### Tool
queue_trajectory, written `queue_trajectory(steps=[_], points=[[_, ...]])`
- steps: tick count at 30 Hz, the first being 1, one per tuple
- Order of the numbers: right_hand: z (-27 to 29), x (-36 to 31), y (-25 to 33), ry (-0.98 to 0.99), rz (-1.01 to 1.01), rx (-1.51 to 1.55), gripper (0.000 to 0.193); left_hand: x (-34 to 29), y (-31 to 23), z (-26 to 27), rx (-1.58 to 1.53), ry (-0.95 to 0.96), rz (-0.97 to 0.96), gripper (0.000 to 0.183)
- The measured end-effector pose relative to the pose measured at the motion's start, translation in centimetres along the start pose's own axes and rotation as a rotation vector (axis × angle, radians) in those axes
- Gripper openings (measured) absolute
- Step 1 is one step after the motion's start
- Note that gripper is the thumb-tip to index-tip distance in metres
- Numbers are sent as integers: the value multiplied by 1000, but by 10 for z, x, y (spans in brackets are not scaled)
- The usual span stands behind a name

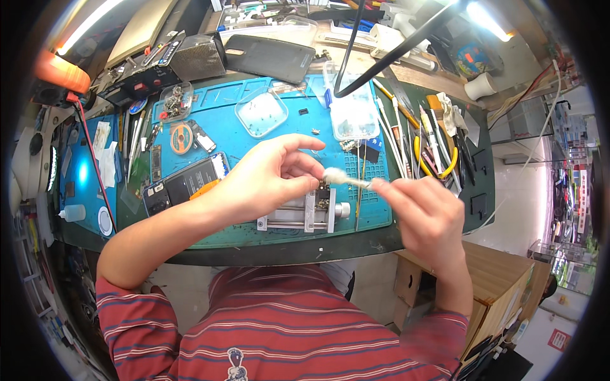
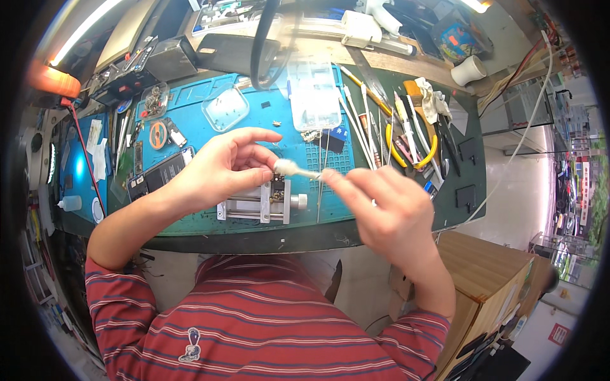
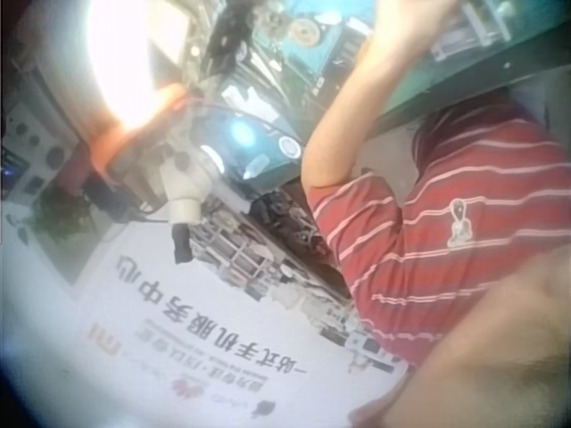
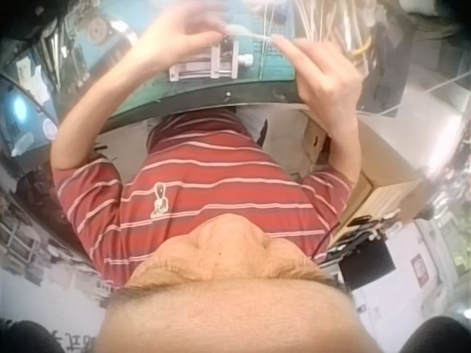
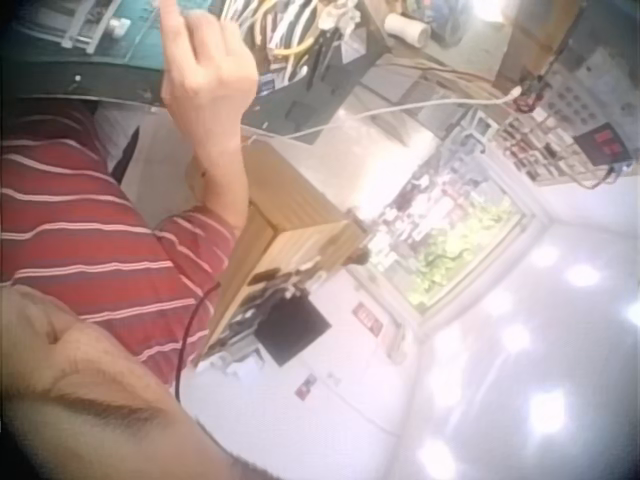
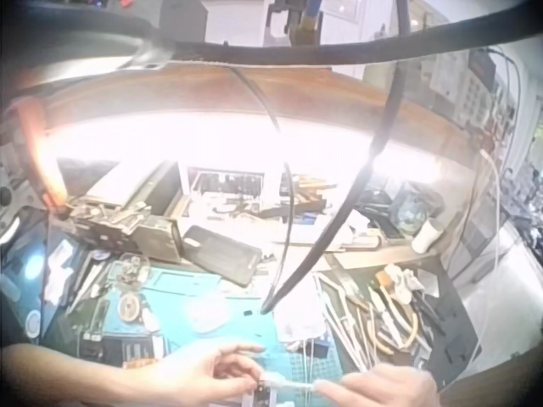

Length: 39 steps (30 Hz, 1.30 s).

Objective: The person uses tweezers to position small components on a circuit board held in a vise, then applies a soldering iron to secure them. They also use a pen-like tool to apply flux or adhesive to the board. The work is performed on a cluttered electronics repair bench with various tools and parts visible.

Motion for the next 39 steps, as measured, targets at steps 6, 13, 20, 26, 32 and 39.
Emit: queue_trajectory(steps=[6,13,20,26,32,39], points=[[5,2,0,12,-5,-90,46,-1,0,0,-25,-4,9,52],[-4,2,-4,27,24,-56,44,-1,2,-1,-33,2,1,51],[-1,2,-11,-37,7,-117,45,0,4,0,-65,8,3,52],[-3,3,-7,-15,25,-109,43,-1,5,0,-58,0,1,52],[2,0,-4,-33,13,-114,42,0,5,0,-74,3,4,52],[-4,0,-3,-15,17,-76,43,0,4,-1,-73,4,3,52]])
Point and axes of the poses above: each hand's wrist, its own x-axis towards the middle knuckle, its own z-axis out of the back of the hand, y = z × x, the point moved 1 cm from there along x, towards the middle knuckle, and after that the axes turned 2 degrees about x, right-handed, at the moved point
